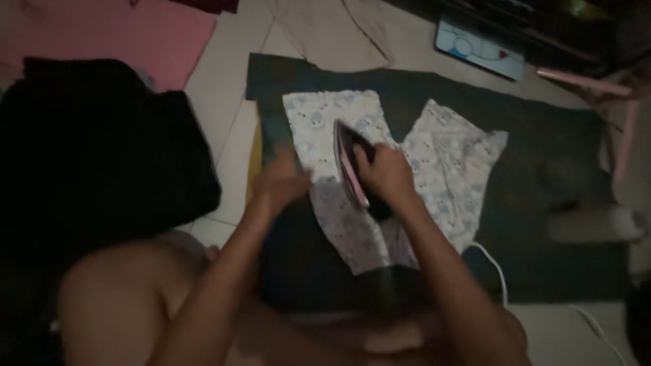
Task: Ironing a pair of patterned shorts on a mat placed on the floor.
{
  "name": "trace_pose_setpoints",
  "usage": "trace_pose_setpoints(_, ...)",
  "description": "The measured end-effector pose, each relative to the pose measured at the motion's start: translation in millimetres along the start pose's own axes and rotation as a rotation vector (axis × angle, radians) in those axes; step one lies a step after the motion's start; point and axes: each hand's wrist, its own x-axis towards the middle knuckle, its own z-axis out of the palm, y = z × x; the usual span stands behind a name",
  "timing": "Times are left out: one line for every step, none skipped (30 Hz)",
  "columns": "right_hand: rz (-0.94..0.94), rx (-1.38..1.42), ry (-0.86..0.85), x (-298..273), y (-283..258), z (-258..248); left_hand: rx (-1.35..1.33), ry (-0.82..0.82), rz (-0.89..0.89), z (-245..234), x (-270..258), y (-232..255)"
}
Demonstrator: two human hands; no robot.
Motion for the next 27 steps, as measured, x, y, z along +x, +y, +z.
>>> trace_pose_setpoints(-0.030,0.053,0.053,19,7,8,-0.133,-0.026,0.151,23,-7,-34)
trace_pose_setpoints(-0.026,0.049,0.055,11,6,8,-0.136,-0.029,0.153,23,-22,-24)
trace_pose_setpoints(0.006,0.047,0.023,10,1,9,-0.277,-0.164,-0.045,18,-31,-15)
trace_pose_setpoints(0.038,0.045,-0.010,9,-4,11,-0.413,-0.305,-0.240,14,-40,-7)
trace_pose_setpoints(0.024,0.048,-0.004,-6,-10,8,-0.411,-0.290,-0.234,14,-38,-2)
trace_pose_setpoints(0.017,0.056,-0.030,-20,-15,6,-0.166,-0.252,-0.264,15,-37,2)
trace_pose_setpoints(0.008,0.060,-0.062,-35,-20,6,0.076,-0.209,-0.298,18,-37,4)
trace_pose_setpoints(-0.008,0.060,-0.062,-47,-22,8,0.073,-0.193,-0.302,12,-38,7)
trace_pose_setpoints(-0.016,0.045,-0.064,-62,-22,11,0.102,-0.205,-0.313,10,-41,10)
trace_pose_setpoints(-0.024,0.031,-0.066,-74,-20,14,0.132,-0.216,-0.324,9,-41,13)
trace_pose_setpoints(-0.025,0.031,-0.073,-78,-26,11,0.130,-0.217,-0.330,10,-38,8)
trace_pose_setpoints(-0.029,0.004,-0.061,-81,-32,9,0.136,-0.231,-0.306,11,-34,3)
trace_pose_setpoints(-0.030,-0.022,-0.046,-85,-35,7,0.142,-0.247,-0.278,16,-31,-2)
trace_pose_setpoints(-0.027,-0.023,-0.050,-86,-40,7,0.141,-0.252,-0.280,14,-26,-14)
trace_pose_setpoints(-0.026,-0.048,-0.037,-84,-44,7,0.208,-0.352,-0.239,14,-17,-24)
trace_pose_setpoints(-0.025,-0.074,-0.024,-82,-47,6,0.276,-0.451,-0.194,15,-7,-34)
trace_pose_setpoints(-0.020,-0.078,-0.021,-71,-48,5,0.274,-0.454,-0.188,3,-13,-22)
trace_pose_setpoints(-0.027,-0.100,-0.008,-59,-49,4,0.209,-0.275,-0.184,-9,-18,-11)
trace_pose_setpoints(-0.039,-0.118,0.001,-47,-51,5,0.146,-0.093,-0.184,-24,-24,-2)
trace_pose_setpoints(-0.040,-0.118,0.000,-26,-48,7,0.145,-0.093,-0.185,-30,-22,7)
trace_pose_setpoints(-0.043,-0.157,0.032,-4,-46,11,0.113,-0.082,-0.214,-39,-19,13)
trace_pose_setpoints(-0.045,-0.196,0.064,18,-44,16,0.080,-0.071,-0.243,-47,-17,19)
trace_pose_setpoints(-0.053,-0.194,0.048,39,-48,16,0.080,-0.069,-0.261,-45,-6,10)
trace_pose_setpoints(-0.056,-0.180,0.022,59,-52,17,0.162,-0.105,-0.236,-43,5,0)
trace_pose_setpoints(-0.040,-0.167,-0.003,76,-53,17,0.246,-0.157,-0.201,-38,15,-9)
trace_pose_setpoints(-0.030,-0.165,-0.016,75,-57,17,0.247,-0.172,-0.208,-38,10,-7)
trace_pose_setpoints(-0.009,-0.114,-0.017,82,-64,13,0.214,-0.082,-0.244,-42,14,-3)
